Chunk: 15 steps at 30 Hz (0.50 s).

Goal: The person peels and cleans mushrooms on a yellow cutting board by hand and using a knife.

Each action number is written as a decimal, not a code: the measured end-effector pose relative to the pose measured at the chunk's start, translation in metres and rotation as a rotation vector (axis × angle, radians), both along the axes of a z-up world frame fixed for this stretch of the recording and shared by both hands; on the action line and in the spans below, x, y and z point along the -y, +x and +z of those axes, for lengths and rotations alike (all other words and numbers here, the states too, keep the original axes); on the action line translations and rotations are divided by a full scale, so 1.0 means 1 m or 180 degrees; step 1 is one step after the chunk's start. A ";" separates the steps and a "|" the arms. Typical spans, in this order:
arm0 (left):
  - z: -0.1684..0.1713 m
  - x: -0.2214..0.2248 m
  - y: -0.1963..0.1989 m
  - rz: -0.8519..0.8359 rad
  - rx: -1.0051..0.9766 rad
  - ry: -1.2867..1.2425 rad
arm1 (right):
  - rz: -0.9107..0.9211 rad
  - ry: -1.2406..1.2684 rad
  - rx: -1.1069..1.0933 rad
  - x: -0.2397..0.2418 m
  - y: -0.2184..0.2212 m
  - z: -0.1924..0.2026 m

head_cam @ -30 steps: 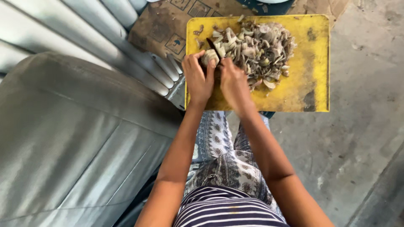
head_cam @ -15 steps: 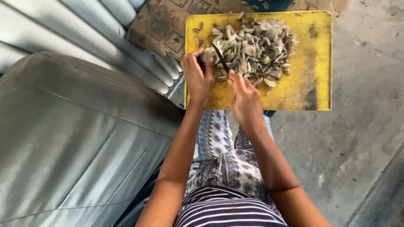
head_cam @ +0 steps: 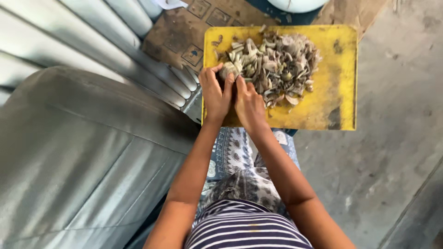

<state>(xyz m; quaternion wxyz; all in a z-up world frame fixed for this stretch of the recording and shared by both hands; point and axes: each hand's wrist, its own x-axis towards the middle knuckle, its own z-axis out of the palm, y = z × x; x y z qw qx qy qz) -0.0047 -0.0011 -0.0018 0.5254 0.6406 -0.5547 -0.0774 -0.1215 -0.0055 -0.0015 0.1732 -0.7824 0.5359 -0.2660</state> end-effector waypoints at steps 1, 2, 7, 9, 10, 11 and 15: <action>-0.001 -0.005 0.001 0.0023 0.0000 0.0005 | 0.0075 -0.0124 0.0249 0.000 -0.002 0.003; -0.003 -0.006 0.002 0.0072 0.0006 0.0013 | 0.0151 -0.0244 0.0500 0.002 -0.008 0.007; -0.004 -0.002 0.000 0.0182 -0.0051 0.0033 | 0.0159 -0.0129 0.0715 -0.015 -0.039 0.033; -0.001 -0.001 0.000 0.0135 -0.0053 -0.0084 | 0.0149 -0.0160 0.0449 -0.027 -0.046 0.036; 0.000 -0.005 0.000 0.0112 -0.0054 -0.0128 | 0.0208 -0.0189 0.0538 -0.029 -0.048 0.034; 0.001 -0.010 0.001 -0.0017 0.0093 -0.0127 | 0.0274 -0.0232 0.0640 -0.027 -0.048 0.032; -0.006 -0.015 0.005 -0.0200 0.0138 -0.0157 | 0.0389 0.0016 0.1095 -0.020 -0.068 0.028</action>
